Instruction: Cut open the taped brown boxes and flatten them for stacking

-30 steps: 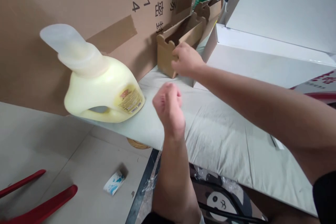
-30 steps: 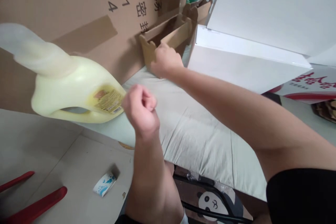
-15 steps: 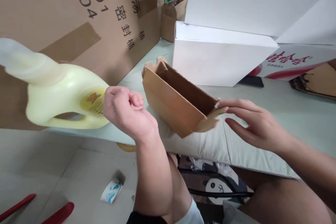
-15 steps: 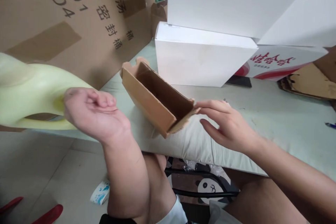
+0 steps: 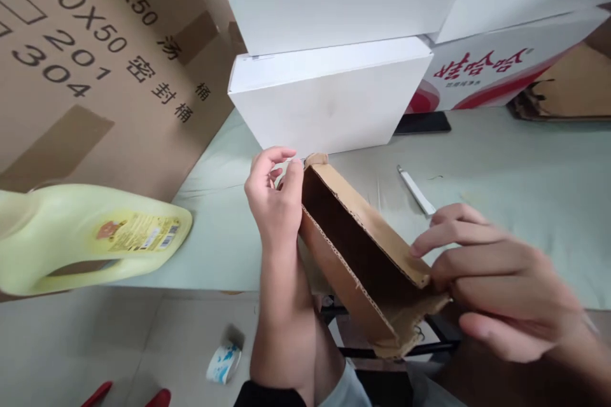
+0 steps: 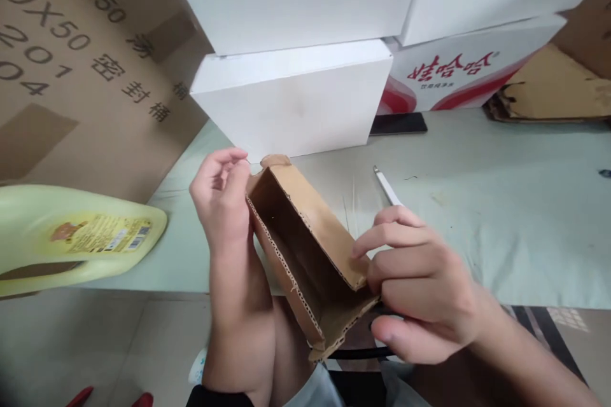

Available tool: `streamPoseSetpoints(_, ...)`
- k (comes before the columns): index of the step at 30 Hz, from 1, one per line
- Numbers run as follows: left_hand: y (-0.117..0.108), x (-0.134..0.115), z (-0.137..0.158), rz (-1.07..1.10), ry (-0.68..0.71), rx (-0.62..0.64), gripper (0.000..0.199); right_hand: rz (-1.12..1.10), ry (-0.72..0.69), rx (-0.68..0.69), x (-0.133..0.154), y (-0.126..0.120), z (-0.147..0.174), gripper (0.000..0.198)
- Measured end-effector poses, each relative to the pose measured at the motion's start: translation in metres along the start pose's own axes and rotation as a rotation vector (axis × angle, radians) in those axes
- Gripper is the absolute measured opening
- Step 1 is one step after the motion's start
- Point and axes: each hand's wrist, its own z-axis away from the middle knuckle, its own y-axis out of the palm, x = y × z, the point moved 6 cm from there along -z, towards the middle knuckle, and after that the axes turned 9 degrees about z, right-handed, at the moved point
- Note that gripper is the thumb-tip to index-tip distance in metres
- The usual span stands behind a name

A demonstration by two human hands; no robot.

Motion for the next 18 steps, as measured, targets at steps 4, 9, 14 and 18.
streamPoseSetpoints(4,0.007,-0.006,0.006,-0.075,0.087,0.009,0.005,-0.167,0.112,-0.142,-0.010,-0.007,0.001,0.041)
streamPoseSetpoints(9,0.002,-0.001,0.006,-0.110,0.096,-0.005,0.006,-0.184,0.119,-0.079,-0.011,-0.006,0.018,0.030)
streamPoseSetpoints(14,0.006,0.002,0.011,-0.008,0.107,-0.028,0.004,-0.165,0.133,0.073,-0.009,0.003,0.031,0.057)
streamPoseSetpoints(18,0.017,0.000,0.016,-0.073,0.090,0.047,0.006,-0.139,0.264,0.078,-0.016,0.008,0.033,0.056)
